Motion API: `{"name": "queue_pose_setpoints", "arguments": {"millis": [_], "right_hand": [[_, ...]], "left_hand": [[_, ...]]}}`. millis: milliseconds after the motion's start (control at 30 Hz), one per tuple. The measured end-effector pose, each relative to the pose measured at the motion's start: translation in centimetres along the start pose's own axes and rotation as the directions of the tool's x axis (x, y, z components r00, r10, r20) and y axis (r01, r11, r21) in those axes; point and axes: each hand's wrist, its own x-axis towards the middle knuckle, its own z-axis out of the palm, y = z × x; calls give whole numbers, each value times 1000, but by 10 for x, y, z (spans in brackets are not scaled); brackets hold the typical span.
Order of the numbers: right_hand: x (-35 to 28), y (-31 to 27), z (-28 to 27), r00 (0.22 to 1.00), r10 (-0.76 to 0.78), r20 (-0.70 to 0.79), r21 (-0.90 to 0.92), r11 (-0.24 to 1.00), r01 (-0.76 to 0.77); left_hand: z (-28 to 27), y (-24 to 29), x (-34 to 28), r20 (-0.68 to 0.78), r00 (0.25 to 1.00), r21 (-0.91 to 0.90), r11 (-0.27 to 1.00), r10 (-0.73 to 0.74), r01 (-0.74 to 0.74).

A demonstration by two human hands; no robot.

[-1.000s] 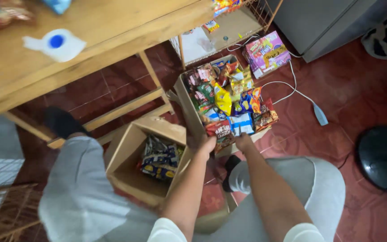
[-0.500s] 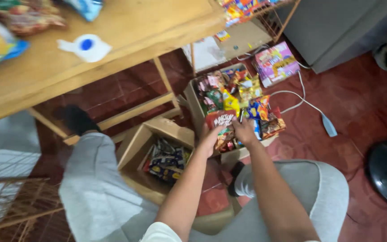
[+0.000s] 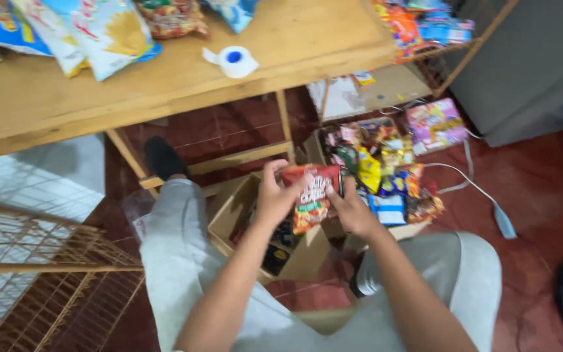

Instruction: Sorting and labeling various snack bags using tape and a pen.

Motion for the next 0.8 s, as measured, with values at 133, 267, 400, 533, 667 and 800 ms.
{"name": "queue_pose_setpoints", "arguments": {"millis": [133,267,400,533,667,800], "right_hand": [[16,22,12,906,-413,97,-371,829,418],[32,26,9,873,-434,223,-516,707,483],[29,6,-9,900,-348,264,-489,756,435],[10,-15,-8,970,-196,146,-422,874,240],[-8,-4,0,970,-182,162,-475,847,239],[2,15,0,969,-225,104,-541,804,245]], "left_hand": [[-23,31,5,-41,947,370,885,318,-282],[-29,38,21,227,947,473,824,227,-311],[-25,10,53,375,922,324,919,93,-224],[-21,-10,42,382,924,181,979,15,-91],[-15,-6,22,218,976,258,965,-6,-51],[-13,-4,29,140,981,418,891,133,-180]]}}
